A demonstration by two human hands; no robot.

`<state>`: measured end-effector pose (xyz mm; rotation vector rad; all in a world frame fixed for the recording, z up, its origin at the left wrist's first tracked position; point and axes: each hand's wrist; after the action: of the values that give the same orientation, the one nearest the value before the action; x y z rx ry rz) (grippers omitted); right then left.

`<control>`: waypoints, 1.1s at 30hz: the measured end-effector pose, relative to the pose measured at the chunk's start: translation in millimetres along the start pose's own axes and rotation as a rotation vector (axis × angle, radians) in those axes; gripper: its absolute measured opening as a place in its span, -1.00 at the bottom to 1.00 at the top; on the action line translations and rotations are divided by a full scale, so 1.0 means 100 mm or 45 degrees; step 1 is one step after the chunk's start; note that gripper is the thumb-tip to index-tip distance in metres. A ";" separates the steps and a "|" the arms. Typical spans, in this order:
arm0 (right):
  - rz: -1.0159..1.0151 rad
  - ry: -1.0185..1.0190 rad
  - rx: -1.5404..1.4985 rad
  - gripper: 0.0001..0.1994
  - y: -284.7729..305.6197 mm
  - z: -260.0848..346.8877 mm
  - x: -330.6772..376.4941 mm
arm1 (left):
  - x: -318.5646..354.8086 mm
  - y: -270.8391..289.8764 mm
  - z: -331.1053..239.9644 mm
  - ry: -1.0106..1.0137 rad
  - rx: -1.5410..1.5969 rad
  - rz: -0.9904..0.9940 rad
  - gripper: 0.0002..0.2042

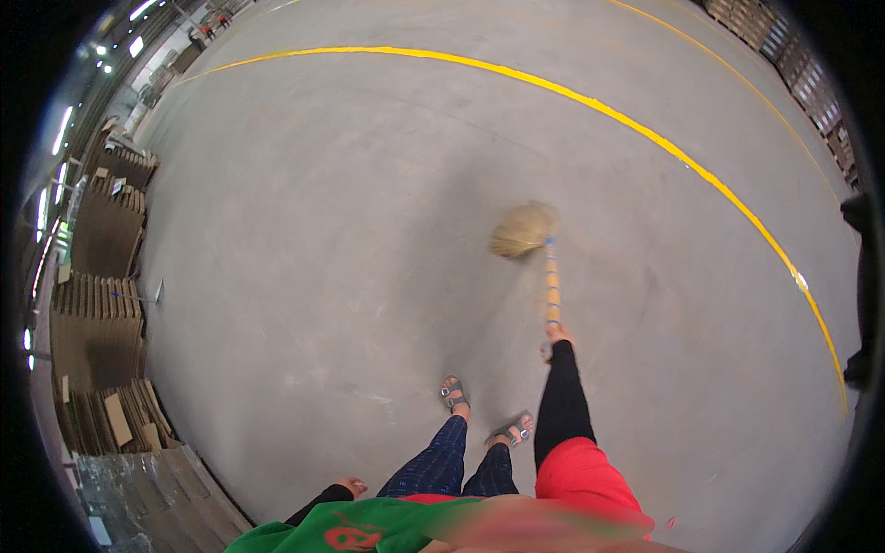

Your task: The person sweeps a warehouse floor using a broom and dustpan, gathering debris into a pile. The person moves around stacks of cardboard and plastic-wrapped pallets while sweeping.

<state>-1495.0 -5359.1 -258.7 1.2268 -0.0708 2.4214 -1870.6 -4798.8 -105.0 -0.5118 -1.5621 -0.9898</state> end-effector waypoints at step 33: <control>0.446 0.467 0.925 -0.48 0.32 -0.48 2.25 | -0.44 0.26 -1.63 -0.327 0.457 -0.318 -0.64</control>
<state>-1661.3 -5298.9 -107.8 1.0609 0.8307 3.0745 -1744.5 -4908.7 -141.2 -0.1992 -2.0215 -0.8227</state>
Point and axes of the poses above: each hand's wrist, its own x-axis away from the middle knuckle, its own y-axis out of the back of the hand, z = x × y, and after that the axes turned 1 degree about -y, right-handed
